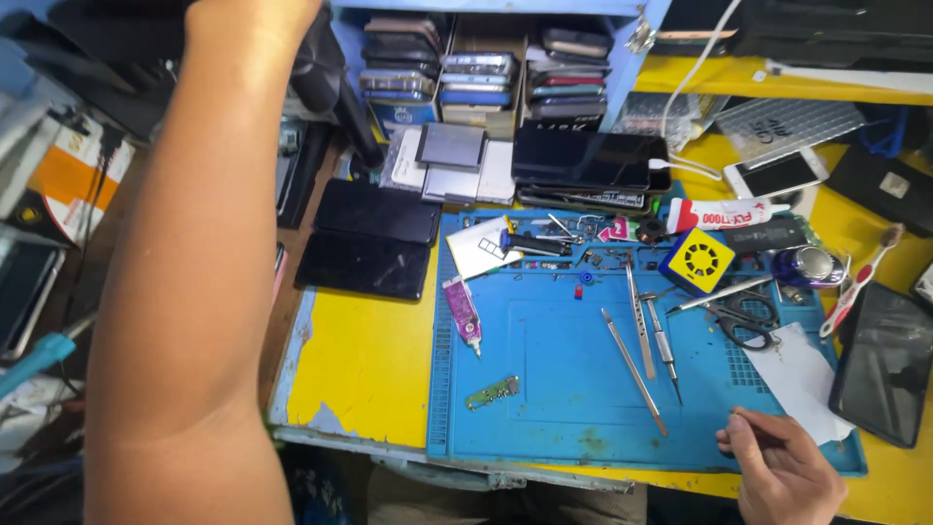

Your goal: Repairing a mobile phone circuit board by soldering components and using a screwdriver

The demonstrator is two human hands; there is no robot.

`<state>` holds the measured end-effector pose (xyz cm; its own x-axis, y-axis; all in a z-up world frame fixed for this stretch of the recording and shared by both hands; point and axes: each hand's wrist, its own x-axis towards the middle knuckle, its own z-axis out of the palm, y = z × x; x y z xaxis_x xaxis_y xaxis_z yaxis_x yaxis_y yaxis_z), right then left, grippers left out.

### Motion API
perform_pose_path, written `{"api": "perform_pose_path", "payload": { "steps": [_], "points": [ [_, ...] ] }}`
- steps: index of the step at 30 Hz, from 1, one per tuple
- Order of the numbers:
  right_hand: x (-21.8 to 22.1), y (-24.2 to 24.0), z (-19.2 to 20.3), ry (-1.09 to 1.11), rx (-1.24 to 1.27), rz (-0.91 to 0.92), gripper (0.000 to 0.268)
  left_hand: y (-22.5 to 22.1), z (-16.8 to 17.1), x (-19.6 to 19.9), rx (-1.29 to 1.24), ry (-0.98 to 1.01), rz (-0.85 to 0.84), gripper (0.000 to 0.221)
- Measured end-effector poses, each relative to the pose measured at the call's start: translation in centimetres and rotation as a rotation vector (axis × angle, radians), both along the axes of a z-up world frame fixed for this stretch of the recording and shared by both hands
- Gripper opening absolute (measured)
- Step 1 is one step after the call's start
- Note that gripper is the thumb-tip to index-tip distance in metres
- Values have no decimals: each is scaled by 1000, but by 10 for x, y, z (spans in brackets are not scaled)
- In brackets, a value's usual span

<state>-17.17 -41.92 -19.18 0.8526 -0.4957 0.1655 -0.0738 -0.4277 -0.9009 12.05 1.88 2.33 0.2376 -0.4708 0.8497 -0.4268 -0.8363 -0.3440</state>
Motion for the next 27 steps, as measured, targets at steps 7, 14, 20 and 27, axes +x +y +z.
{"api": "perform_pose_path", "payload": {
  "steps": [7,14,20,27],
  "points": [
    [2,8,11,-9,-133,35,16,-44,-33,-74,-114,194,-85,31],
    [2,20,12,-23,-331,49,6,-73,-163,-207,-489,824,-356,23],
    [-6,81,16,-98,197,408,8,-116,-171,-253,-519,878,-577,24],
    [6,129,-3,-86,370,594,3,-108,-180,-258,-483,705,-538,7]
  ]
}}
